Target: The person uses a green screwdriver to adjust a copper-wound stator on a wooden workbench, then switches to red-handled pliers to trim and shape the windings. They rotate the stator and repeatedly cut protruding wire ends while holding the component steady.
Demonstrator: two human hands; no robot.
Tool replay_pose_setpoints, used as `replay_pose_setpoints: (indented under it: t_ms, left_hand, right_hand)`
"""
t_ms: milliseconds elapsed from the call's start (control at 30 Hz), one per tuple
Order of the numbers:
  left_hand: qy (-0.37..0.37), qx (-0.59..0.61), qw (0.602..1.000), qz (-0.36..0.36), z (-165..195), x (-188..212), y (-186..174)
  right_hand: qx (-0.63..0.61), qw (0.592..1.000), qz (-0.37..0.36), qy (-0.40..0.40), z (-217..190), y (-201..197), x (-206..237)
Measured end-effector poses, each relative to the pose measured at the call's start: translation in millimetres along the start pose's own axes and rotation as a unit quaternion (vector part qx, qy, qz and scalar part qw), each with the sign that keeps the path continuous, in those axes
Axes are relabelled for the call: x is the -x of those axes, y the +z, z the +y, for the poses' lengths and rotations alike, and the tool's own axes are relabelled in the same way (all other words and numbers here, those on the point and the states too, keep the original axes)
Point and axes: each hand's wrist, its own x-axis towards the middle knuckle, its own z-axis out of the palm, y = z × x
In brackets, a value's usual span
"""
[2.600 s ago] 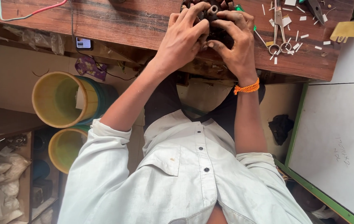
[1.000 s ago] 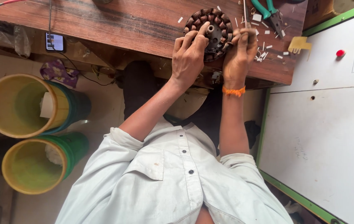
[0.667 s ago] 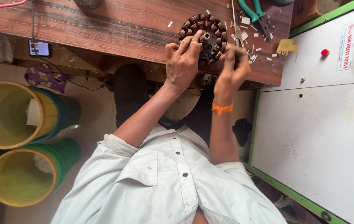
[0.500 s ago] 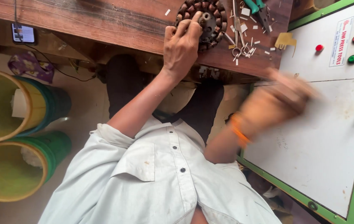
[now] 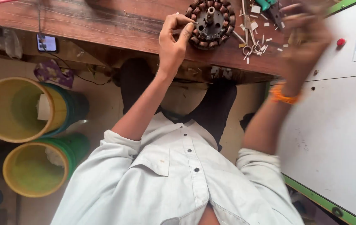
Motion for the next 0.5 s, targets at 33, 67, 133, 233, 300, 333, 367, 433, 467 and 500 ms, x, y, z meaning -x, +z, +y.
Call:
replay_pose_setpoints:
  t_ms: [33, 67, 133, 233, 300, 333, 367, 433, 467, 500]
  left_hand:
    - [0.006, -0.047, 0.999, -0.014, 3, 2, -3]
    - [0.014, -0.094, 0.995, -0.028, 6, 3, -4]
    - [0.023, -0.134, 0.991, -0.021, 15, 8, -3]
    - [0.142, -0.236, 0.961, -0.038, 33, 22, 1]
    - [0.206, -0.280, 0.933, -0.091, 42, 32, 7]
    - [0.214, -0.283, 0.926, -0.131, 44, 37, 10]
    - [0.222, -0.286, 0.917, -0.170, 45, 40, 12]
    - [0.225, -0.279, 0.911, -0.204, 45, 43, 16]
    - [0.227, -0.274, 0.908, -0.223, 44, 45, 17]
    - [0.210, -0.262, 0.910, -0.245, 44, 46, 18]
  right_hand:
    - [-0.039, 0.999, -0.033, 0.006, 5, 25, 19]
    - [-0.066, 0.997, -0.043, 0.013, 10, 43, 38]
    - [-0.119, 0.990, -0.067, 0.015, 15, 70, 68]
    - [-0.266, 0.936, -0.100, 0.210, -14, 86, 83]
    - [-0.463, 0.832, -0.095, 0.290, -37, 87, 83]
    - [-0.475, 0.822, -0.080, 0.304, -44, 87, 85]
    - [-0.486, 0.811, -0.065, 0.319, -45, 87, 90]
    - [-0.459, 0.822, -0.058, 0.332, -36, 84, 106]
    - [-0.421, 0.843, -0.066, 0.329, -29, 81, 116]
    - [-0.381, 0.862, -0.073, 0.326, -22, 77, 123]
